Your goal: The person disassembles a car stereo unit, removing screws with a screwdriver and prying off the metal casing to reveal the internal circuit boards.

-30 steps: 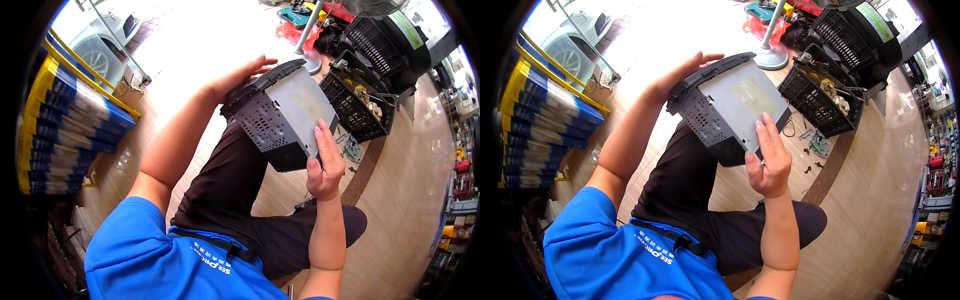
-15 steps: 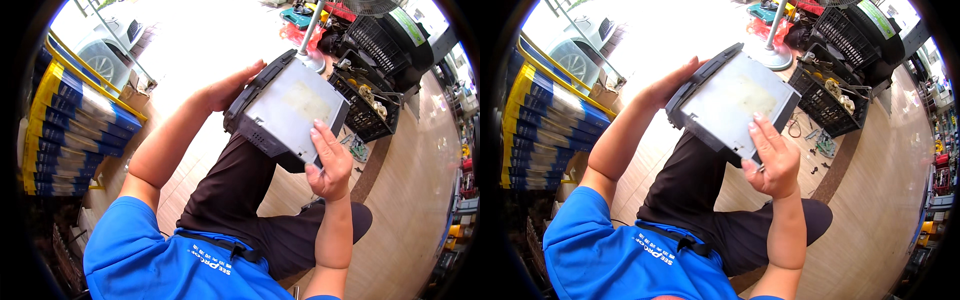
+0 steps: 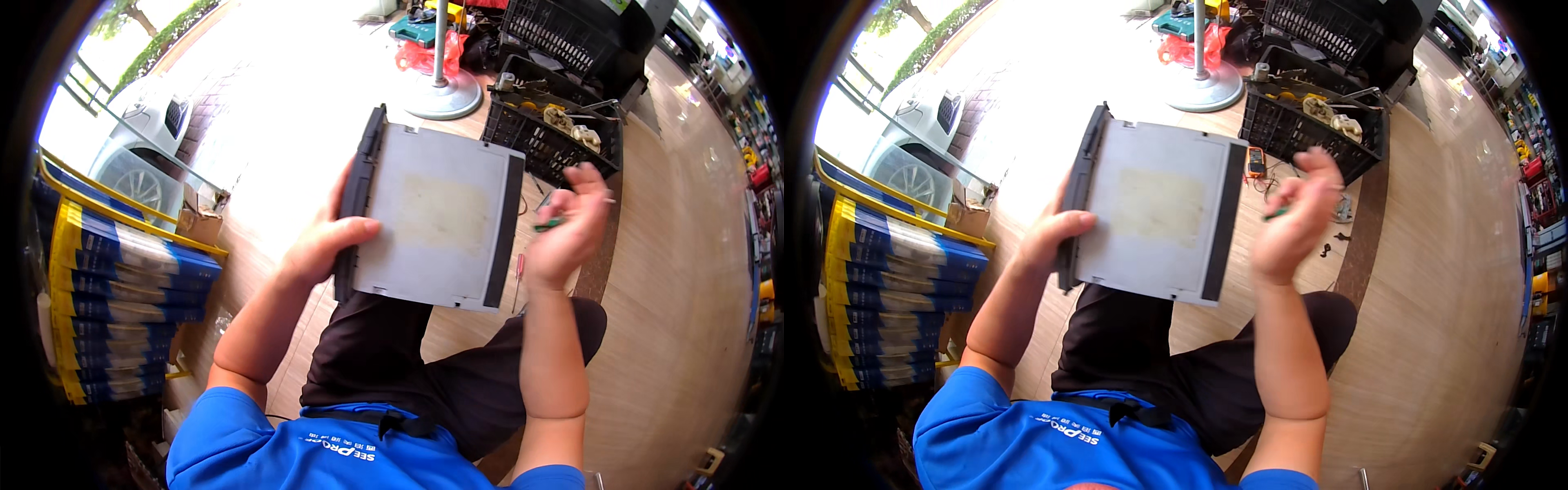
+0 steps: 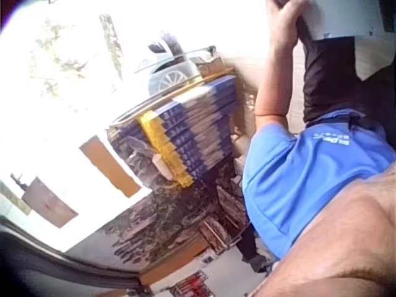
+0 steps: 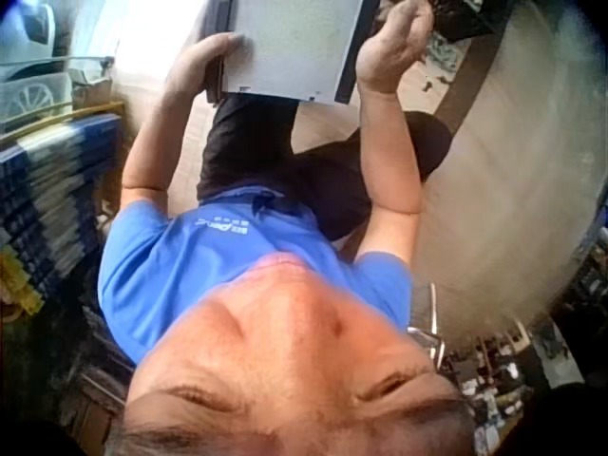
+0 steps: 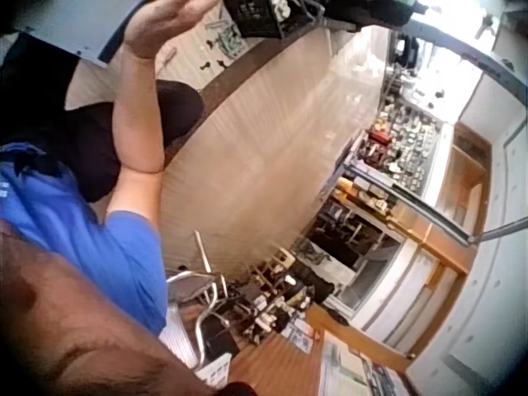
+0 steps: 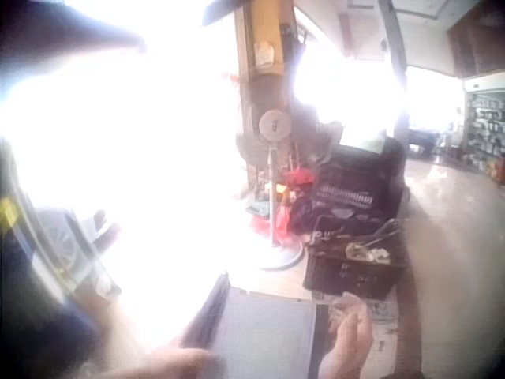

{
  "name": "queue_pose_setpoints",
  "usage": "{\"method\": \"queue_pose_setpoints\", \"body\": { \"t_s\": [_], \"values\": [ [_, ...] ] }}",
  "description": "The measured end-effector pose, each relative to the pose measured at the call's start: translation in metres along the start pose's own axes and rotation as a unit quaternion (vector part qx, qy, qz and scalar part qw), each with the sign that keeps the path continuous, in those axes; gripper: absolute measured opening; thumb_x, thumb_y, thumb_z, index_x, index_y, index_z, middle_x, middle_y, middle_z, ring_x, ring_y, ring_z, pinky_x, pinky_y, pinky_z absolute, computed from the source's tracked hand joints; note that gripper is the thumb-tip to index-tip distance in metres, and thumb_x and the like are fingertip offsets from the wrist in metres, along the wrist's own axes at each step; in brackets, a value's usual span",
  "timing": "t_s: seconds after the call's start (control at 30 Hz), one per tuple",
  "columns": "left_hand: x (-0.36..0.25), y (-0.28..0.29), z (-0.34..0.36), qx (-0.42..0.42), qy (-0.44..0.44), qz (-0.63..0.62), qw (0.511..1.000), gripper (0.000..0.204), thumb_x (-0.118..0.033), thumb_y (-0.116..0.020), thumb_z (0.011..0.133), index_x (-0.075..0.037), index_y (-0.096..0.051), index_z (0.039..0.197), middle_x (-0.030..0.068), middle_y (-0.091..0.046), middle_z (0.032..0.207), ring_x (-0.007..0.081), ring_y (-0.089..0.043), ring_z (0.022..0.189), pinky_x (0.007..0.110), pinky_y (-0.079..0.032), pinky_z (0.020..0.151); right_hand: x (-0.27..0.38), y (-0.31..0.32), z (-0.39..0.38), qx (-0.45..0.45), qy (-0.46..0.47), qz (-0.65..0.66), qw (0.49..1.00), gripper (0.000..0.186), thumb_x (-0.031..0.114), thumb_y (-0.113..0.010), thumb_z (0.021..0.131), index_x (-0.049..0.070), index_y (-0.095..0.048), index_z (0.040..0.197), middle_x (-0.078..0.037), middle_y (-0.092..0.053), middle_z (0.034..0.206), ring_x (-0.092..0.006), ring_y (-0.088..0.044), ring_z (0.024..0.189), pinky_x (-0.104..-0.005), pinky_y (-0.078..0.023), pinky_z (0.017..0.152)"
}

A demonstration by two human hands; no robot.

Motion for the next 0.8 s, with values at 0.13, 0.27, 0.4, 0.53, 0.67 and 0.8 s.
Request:
{"method": "queue_pose_setpoints", "body": {
  "t_s": [0.13,0.27,0.4,0.53,0.67,0.8],
  "values": [
    [-0.004,-0.007,0.002,0.013,0.05,-0.044,0.998,0.099,-0.023,-0.071,0.073,0.0,-0.018,0.153,0.0177,-0.036,0.148,0.0256,-0.036,0.136,0.037,-0.028,0.113,0.009,-0.006,-0.009,0.024,-0.023,0.041,0.999,0.041,0.031,-0.041,0.102,-0.001,-0.046,0.127,-0.001,-0.052,0.093,-0.0025,-0.04,0.064,-0.016,-0.032,0.056],
    [-0.003,-0.005,0.002,0.017,0.033,-0.023,0.999,0.101,-0.025,-0.074,0.071,0.0,-0.019,0.152,0.018,-0.037,0.147,0.0258,-0.037,0.135,0.036,-0.028,0.112,0.01,-0.004,-0.008,0.032,-0.035,0.047,0.998,0.039,0.031,-0.041,0.103,0.0,-0.047,0.125,-0.001,-0.051,0.093,-0.0027,-0.04,0.066,-0.0159,-0.032,0.055],
    [-0.002,-0.006,0.002,0.023,0.036,-0.017,0.999,0.102,-0.026,-0.074,0.071,0.0,-0.019,0.152,0.0182,-0.037,0.146,0.0264,-0.037,0.135,0.036,-0.029,0.112,0.01,0.02,0.025,-0.072,-0.084,0.04,0.993,0.041,0.035,-0.037,0.104,0.002,-0.05,0.124,-0.004,-0.055,0.104,-0.0039,-0.042,0.067,-0.0179,-0.037,0.051],
    [0.0,-0.009,0.004,0.033,0.046,-0.014,0.998,0.101,-0.028,-0.074,0.072,0.0,-0.019,0.152,0.0182,-0.037,0.146,0.0267,-0.037,0.134,0.037,-0.028,0.112,-0.014,0.007,0.004,-0.031,-0.091,0.036,0.995,0.046,0.041,-0.037,0.103,0.004,-0.05,0.127,-0.003,-0.055,0.102,-0.0048,-0.046,0.075,-0.0192,-0.039,0.063],
    [0.005,-0.005,0.004,0.045,0.058,0.021,0.997,0.101,-0.033,-0.073,0.073,0.0,-0.019,0.152,0.0189,-0.037,0.146,0.0273,-0.037,0.135,0.037,-0.028,0.112,-0.001,0.005,0.0,-0.007,-0.076,0.023,0.997,0.049,0.042,-0.039,0.103,0.001,-0.049,0.128,-0.002,-0.055,0.101,-0.0048,-0.046,0.079,-0.0192,-0.038,0.07],
    [0.001,-0.005,0.005,0.05,0.068,0.026,0.996,0.1,-0.036,-0.073,0.074,0.001,-0.02,0.151,0.0194,-0.038,0.145,0.0271,-0.038,0.133,0.037,-0.031,0.11,-0.002,0.001,0.001,-0.005,-0.088,0.038,0.995,0.043,0.036,-0.046,0.103,-0.002,-0.052,0.121,-0.001,-0.053,0.095,-0.0044,-0.042,0.075,-0.0185,-0.037,0.069]
  ]
}}
Point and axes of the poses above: each hand's wrist, its own z-axis towards the middle knuckle, its own y-axis out of the back of the hand, x = y × z, the point moved 3 cm from there along z, towards the middle knuckle
